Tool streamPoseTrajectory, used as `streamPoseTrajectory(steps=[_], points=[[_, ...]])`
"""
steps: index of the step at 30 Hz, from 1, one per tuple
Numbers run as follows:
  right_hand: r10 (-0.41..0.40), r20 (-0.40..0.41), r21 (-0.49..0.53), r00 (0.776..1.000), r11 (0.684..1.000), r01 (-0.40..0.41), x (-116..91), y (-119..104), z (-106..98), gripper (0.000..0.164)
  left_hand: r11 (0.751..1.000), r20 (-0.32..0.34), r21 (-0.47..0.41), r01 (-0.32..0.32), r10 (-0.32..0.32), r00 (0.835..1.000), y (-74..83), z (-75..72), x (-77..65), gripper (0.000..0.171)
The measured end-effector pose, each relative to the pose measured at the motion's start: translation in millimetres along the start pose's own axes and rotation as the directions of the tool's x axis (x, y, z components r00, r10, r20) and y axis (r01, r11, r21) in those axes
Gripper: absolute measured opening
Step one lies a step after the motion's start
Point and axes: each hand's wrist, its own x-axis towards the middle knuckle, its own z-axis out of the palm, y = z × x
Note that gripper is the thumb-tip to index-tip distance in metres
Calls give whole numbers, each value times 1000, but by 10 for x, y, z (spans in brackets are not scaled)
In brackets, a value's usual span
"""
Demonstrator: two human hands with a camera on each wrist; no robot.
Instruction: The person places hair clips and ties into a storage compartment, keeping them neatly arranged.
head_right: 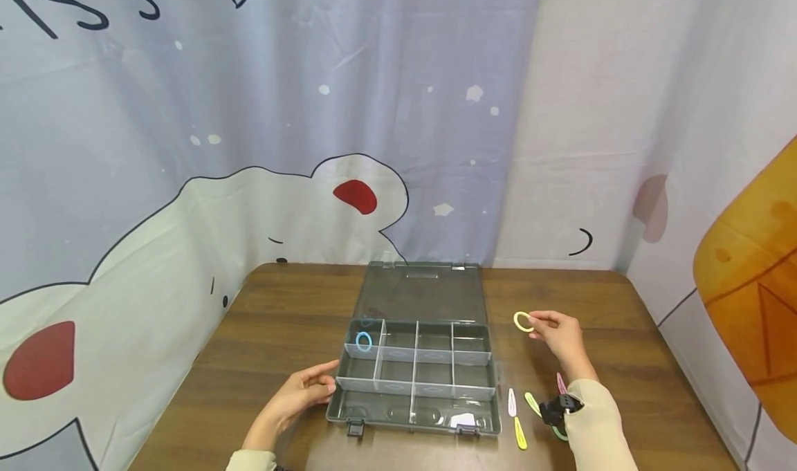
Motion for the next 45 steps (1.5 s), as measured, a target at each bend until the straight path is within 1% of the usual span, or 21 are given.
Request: streamPoseTrajectory(steps=[4, 10, 15, 22, 28, 31, 37, 45], points=[[-24, 13, 36, 1000, 999, 24, 59, -88, 131, 38, 1000, 5, 1, -2, 2, 1000, -14, -7, -9, 60], [-66, 27, 57, 997, 996, 65, 147, -254, 343, 35, 1000, 7, 12, 2, -2, 1000, -40, -20, -2, 59], [-74, 43, 107, 996, 992, 69, 195, -363, 524, 34, 1000, 4, 13, 3, -3, 1000, -42, -15, 3, 58], [-86, 82, 119, 993, 990, 76, 208, -481, 796, 32, 1000, -6, 12, 7, -7, 1000, -29, -9, -2, 58], [-63, 137, 199, 989, 979, 35, 240, -520, 1044, 30, 1000, -3, 15, 3, -3, 1000, -19, -9, -8, 58], [-63, 167, 192, 984, 981, 30, 257, -524, 1160, 30, 1000, -1, 13, 4, -4, 1000, -12, -6, -8, 58], [-67, 201, 169, 977, 985, 33, 259, -556, 1404, 27, 1000, -6, 6, -2, 2, 1000, 3, 0, -2, 58], [-82, 260, 181, 962, 983, 35, 254, -586, 1726, 24, 1000, -10, -4, 2, -2, 1000, 4, 4, 5, 58]])
